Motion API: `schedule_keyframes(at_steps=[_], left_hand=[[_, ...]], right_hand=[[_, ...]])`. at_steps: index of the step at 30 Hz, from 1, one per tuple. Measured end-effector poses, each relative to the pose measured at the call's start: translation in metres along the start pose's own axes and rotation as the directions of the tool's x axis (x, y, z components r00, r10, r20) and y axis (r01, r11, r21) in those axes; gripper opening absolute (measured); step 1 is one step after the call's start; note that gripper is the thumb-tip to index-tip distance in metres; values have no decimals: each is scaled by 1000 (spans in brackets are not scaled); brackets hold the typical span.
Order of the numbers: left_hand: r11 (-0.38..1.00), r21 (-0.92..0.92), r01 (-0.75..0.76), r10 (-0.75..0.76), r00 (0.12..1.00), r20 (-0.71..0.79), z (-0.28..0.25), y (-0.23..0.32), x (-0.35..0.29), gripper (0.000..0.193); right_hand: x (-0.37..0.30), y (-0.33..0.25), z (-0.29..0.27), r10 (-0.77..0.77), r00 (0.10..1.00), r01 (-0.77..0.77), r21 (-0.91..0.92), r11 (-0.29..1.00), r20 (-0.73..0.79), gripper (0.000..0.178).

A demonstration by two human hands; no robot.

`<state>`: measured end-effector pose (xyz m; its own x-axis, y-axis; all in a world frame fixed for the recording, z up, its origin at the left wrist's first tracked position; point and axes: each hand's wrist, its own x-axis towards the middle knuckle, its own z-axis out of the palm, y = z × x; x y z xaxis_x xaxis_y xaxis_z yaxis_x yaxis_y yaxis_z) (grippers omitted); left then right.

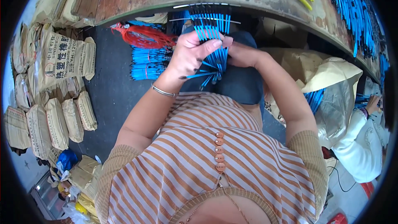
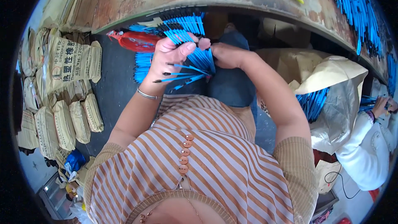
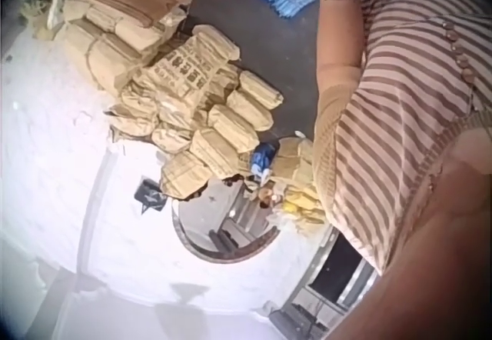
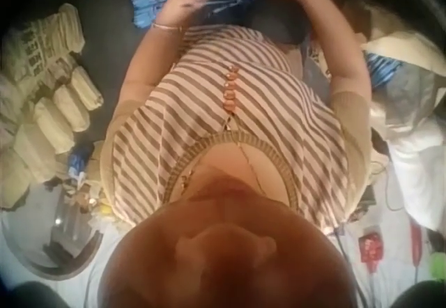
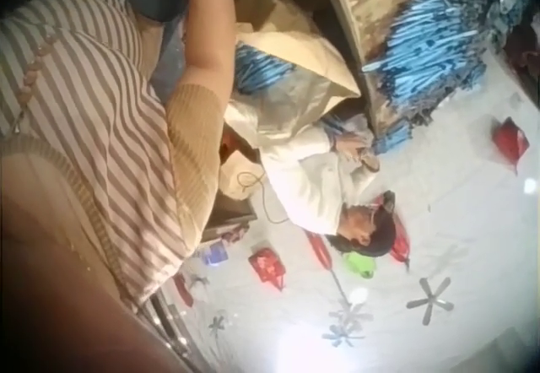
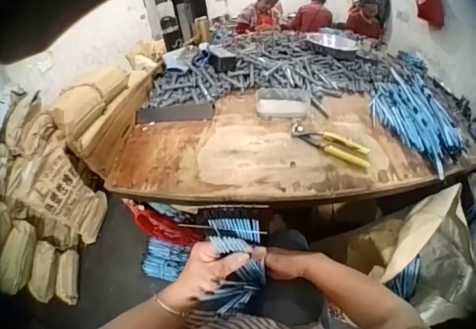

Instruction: The person trims plastic ribs using pliers, bundles and ties a set of ribs with a red string, and threads a wire through another group of ribs to attach a plastic hub.

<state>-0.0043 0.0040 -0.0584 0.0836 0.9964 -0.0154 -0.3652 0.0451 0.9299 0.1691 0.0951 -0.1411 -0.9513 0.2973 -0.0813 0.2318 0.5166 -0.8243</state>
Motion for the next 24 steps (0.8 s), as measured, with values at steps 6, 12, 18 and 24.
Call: schedule_keyframes(at_steps=[6, 12, 18, 24], left_hand=[[995, -99, 25, -18, 997, 71, 2, -2, 18, 15], [992, -95, 84, -86, 996, -23, 25, 11, 21, 14], [961, -209, 183, -191, 981, -20, 21, 23, 10, 15], [976, -165, 144, -162, 982, -101, 25, 17, 8, 15]], right_hand=[[-22, -59, -52, 107, 917, 231, 729, 644, -385, 66], [-16, -88, -34, 141, 874, 278, 717, 639, -465, 69], [-12, -77, -26, 198, 845, 389, 825, 409, -497, 57], [-5, -71, -26, 180, 884, 224, 730, 646, -431, 42]])
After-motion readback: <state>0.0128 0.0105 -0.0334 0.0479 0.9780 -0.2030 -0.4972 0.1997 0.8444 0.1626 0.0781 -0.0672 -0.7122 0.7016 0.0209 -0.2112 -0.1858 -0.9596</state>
